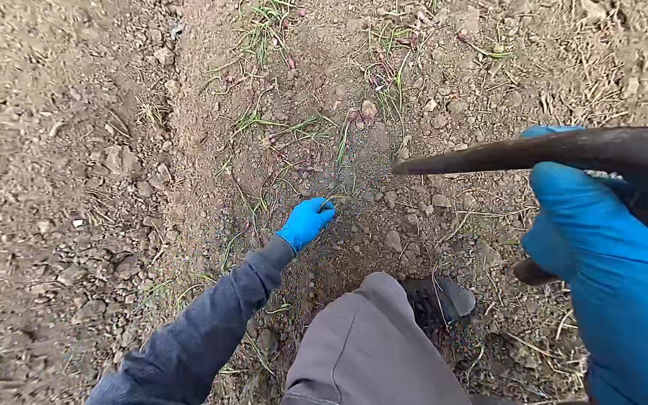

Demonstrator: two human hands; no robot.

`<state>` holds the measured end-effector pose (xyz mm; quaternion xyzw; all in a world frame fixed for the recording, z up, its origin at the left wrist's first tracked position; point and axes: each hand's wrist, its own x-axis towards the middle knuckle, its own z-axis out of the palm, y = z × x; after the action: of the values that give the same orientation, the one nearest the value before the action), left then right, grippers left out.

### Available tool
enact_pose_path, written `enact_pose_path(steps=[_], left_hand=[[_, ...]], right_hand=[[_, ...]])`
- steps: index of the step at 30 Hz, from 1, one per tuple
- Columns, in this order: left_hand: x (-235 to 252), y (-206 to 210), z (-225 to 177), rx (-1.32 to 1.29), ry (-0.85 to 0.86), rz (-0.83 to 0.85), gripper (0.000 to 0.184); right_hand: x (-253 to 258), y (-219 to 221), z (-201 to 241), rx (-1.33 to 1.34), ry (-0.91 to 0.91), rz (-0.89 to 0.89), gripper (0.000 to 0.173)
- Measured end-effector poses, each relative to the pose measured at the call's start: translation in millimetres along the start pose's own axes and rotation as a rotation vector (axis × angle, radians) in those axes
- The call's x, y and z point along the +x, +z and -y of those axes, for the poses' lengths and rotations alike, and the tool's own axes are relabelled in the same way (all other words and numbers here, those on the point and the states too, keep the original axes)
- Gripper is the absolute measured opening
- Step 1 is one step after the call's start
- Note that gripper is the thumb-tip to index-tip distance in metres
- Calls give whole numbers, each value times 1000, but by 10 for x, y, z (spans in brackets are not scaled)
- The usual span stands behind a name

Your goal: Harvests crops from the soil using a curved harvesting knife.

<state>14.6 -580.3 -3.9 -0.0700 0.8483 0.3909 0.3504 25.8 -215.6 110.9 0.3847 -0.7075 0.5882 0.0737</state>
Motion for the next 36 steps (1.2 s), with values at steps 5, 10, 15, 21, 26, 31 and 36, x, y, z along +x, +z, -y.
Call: enact_pose_path(steps=[5, 10, 15, 21, 26, 31, 36], left_hand=[[-199, 165, 141, -425, -152, 71, 23], [-147, 585, -234, 64, 110, 103, 29], [-162, 767, -27, 331, 365, -13, 22], [-329, -259, 612, -114, -80, -213, 28], [-359, -108, 509, -175, -88, -241, 16], [-189, 481, 562, 429, 165, -50, 22], [-586, -209, 997, 189, 80, -263, 18]], right_hand=[[74, 1518, -169, -370, 1240, -113, 28], [-297, 1670, -227, -339, 1270, -23, 28], [325, 1036, 746, -249, 761, -352, 14], [708, 1545, 262, -181, 909, -272, 12], [83, 2465, -623, -302, 1175, 289, 31], [602, 1731, 326, -333, 993, -7, 16], [1115, 1636, 355, -57, 715, -297, 13]])
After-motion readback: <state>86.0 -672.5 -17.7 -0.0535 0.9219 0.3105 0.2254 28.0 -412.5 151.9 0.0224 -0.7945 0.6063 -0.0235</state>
